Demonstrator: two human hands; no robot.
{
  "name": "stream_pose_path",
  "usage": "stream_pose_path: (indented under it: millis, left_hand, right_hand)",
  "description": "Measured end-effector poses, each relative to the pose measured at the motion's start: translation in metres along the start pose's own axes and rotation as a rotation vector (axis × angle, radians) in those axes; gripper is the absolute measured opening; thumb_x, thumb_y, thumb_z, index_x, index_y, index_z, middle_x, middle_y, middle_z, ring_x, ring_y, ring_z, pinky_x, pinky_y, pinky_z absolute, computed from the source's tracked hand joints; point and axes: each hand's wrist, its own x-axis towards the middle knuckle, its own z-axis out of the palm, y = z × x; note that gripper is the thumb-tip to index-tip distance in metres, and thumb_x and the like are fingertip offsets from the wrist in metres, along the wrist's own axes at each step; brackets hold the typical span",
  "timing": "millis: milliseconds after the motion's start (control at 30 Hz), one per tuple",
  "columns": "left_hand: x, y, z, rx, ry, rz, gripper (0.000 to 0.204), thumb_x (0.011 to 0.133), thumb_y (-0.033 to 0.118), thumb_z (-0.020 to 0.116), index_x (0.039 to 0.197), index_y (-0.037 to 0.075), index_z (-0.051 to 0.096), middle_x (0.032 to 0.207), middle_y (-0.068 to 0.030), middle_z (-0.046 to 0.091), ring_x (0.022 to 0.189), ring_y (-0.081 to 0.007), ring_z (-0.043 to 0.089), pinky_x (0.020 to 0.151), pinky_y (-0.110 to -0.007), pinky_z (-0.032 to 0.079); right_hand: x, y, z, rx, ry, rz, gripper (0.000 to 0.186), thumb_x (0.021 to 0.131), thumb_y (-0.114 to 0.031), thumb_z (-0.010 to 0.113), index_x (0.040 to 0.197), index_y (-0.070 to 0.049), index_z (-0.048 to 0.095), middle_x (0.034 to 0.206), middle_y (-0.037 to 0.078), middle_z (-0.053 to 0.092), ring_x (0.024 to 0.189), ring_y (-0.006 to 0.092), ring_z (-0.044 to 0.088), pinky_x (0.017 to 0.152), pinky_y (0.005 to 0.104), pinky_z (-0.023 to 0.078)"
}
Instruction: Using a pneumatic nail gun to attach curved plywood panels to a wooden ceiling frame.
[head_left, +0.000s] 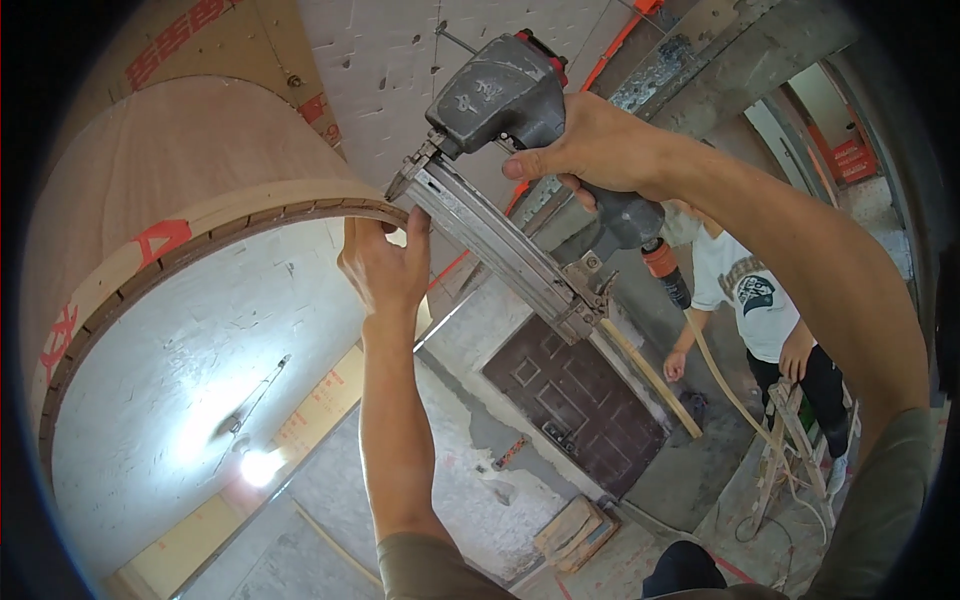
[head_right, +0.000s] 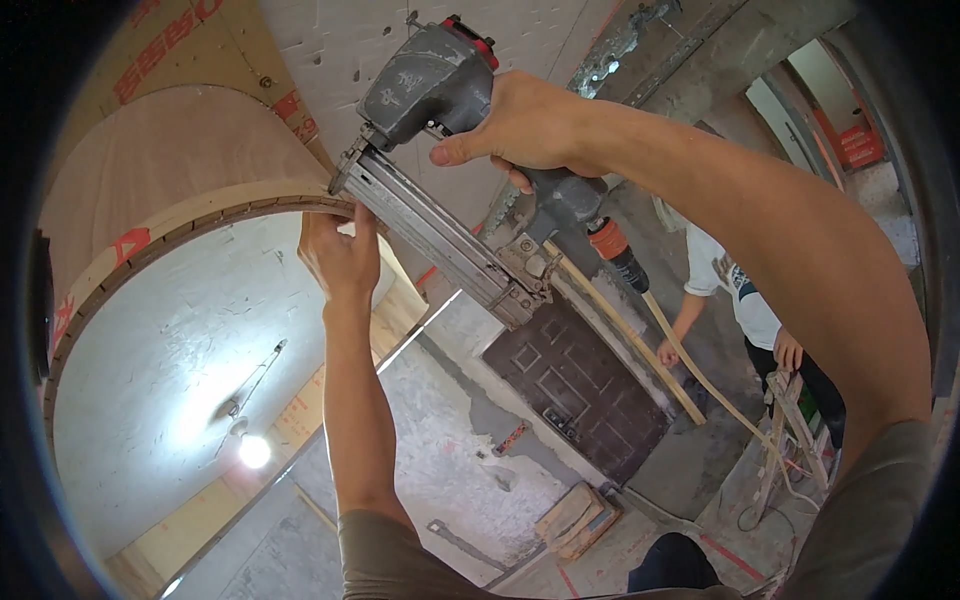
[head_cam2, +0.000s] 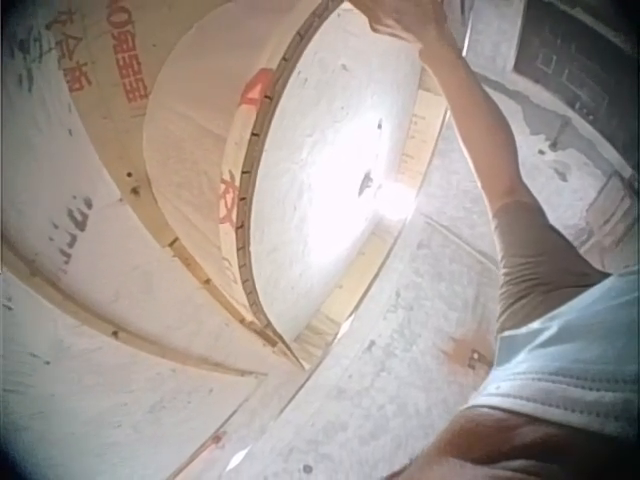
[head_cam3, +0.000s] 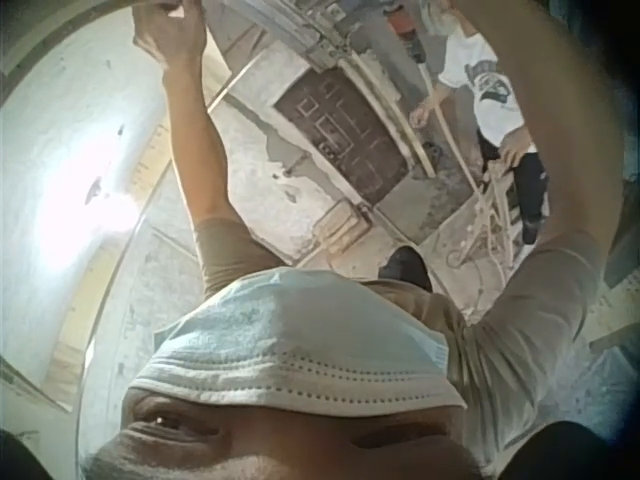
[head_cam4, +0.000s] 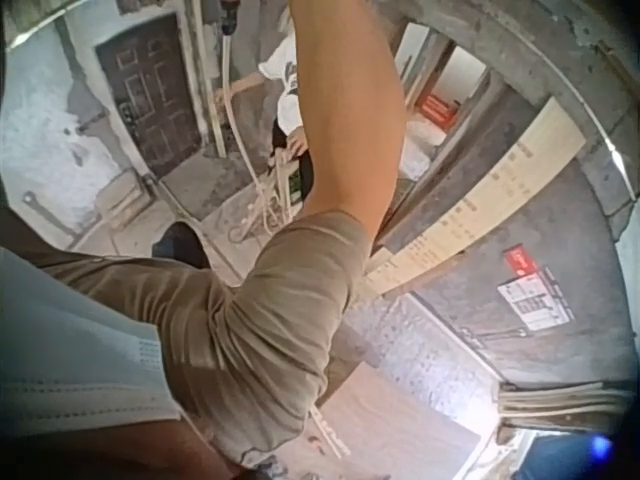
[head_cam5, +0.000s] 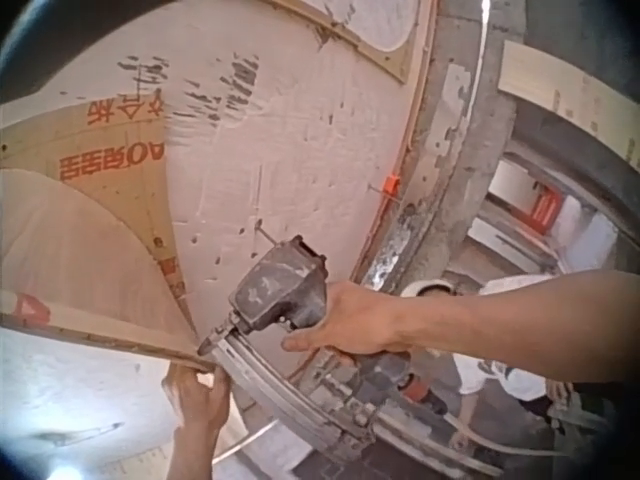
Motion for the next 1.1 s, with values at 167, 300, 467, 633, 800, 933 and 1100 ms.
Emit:
stream_pose_path:
  millis: [167, 300, 467, 633, 800, 933, 1100]
  left_hand:
    - [-0.001, 0.015, 0.014, 0.223, 0.02, -0.182, 0.025, 0.094, 0.025, 0.063, 0.092, 0.0, 0.067, 0.082, -0.0209, 0.069, 0.074, -0.0427, 0.067, 0.068, -0.049, 0.053]
    - [0.001, 0.027, 0.016, 0.309, -0.012, -0.258, 0.028, 0.096, 0.024, 0.059, 0.088, -0.002, 0.066, 0.077, -0.0243, 0.068, 0.072, -0.0443, 0.067, 0.069, -0.052, 0.052]
    - [0.003, 0.038, 0.018, 0.253, -0.014, -0.334, 0.034, 0.098, 0.023, 0.054, 0.079, -0.002, 0.067, 0.077, -0.025, 0.068, 0.072, -0.0454, 0.067, 0.069, -0.053, 0.051]
    - [0.001, 0.032, 0.018, 0.246, 0.03, -0.272, 0.029, 0.094, 0.021, 0.059, 0.081, -0.003, 0.067, 0.077, -0.0253, 0.068, 0.073, -0.0458, 0.067, 0.069, -0.052, 0.052]
    - [-0.002, 0.023, 0.017, 0.292, 0.011, -0.19, 0.021, 0.089, 0.017, 0.063, 0.084, -0.003, 0.067, 0.078, -0.0251, 0.068, 0.074, -0.0452, 0.068, 0.069, -0.051, 0.053]
    - [-0.002, 0.023, 0.018, 0.225, 0.026, -0.246, 0.017, 0.088, 0.013, 0.063, 0.087, -0.003, 0.067, 0.079, -0.0251, 0.069, 0.074, -0.0444, 0.068, 0.068, -0.05, 0.053]
    - [0.0, 0.024, 0.018, 0.195, 0.047, -0.219, 0.017, 0.088, 0.013, 0.062, 0.085, -0.002, 0.067, 0.078, -0.0253, 0.068, 0.074, -0.0443, 0.068, 0.068, -0.05, 0.053]
  right_hand:
    - [0.002, 0.007, 0.001, 0.002, 0.057, -0.05, 0.039, 0.083, -0.031, 0.084, 0.07, -0.002, 0.06, 0.052, 0.006, 0.053, 0.04, 0.0148, 0.049, 0.043, 0.0331, 0.041]
    - [0.0, 0.006, 0.001, -0.025, 0.114, -0.074, 0.04, 0.081, -0.03, 0.084, 0.066, -0.002, 0.06, 0.051, 0.006, 0.053, 0.039, 0.0151, 0.049, 0.042, 0.0334, 0.04]
    - [-0.001, 0.015, -0.005, 0.066, 0.157, -0.099, 0.041, 0.08, -0.03, 0.085, 0.063, -0.003, 0.06, 0.05, 0.005, 0.053, 0.039, 0.0154, 0.051, 0.04, 0.0326, 0.04]
    - [0.0, 0.006, -0.002, 0.055, 0.173, -0.143, 0.046, 0.081, -0.034, 0.084, 0.059, -0.003, 0.058, 0.049, 0.007, 0.054, 0.039, 0.0163, 0.052, 0.043, 0.0329, 0.042]
    - [-0.001, 0.0, -0.002, -0.103, 0.09, -0.167, 0.049, 0.082, -0.039, 0.082, 0.062, -0.001, 0.06, 0.047, 0.009, 0.055, 0.042, 0.0183, 0.056, 0.052, 0.0348, 0.047]
    - [-0.003, -0.001, 0.0, -0.085, 0.111, -0.173, 0.047, 0.082, -0.04, 0.082, 0.068, 0.001, 0.062, 0.048, 0.009, 0.056, 0.044, 0.0185, 0.058, 0.052, 0.0346, 0.047]
    - [-0.005, -0.003, -0.001, -0.084, 0.089, -0.149, 0.049, 0.082, -0.04, 0.082, 0.075, 0.005, 0.063, 0.052, 0.011, 0.058, 0.045, 0.0183, 0.058, 0.051, 0.0339, 0.047]
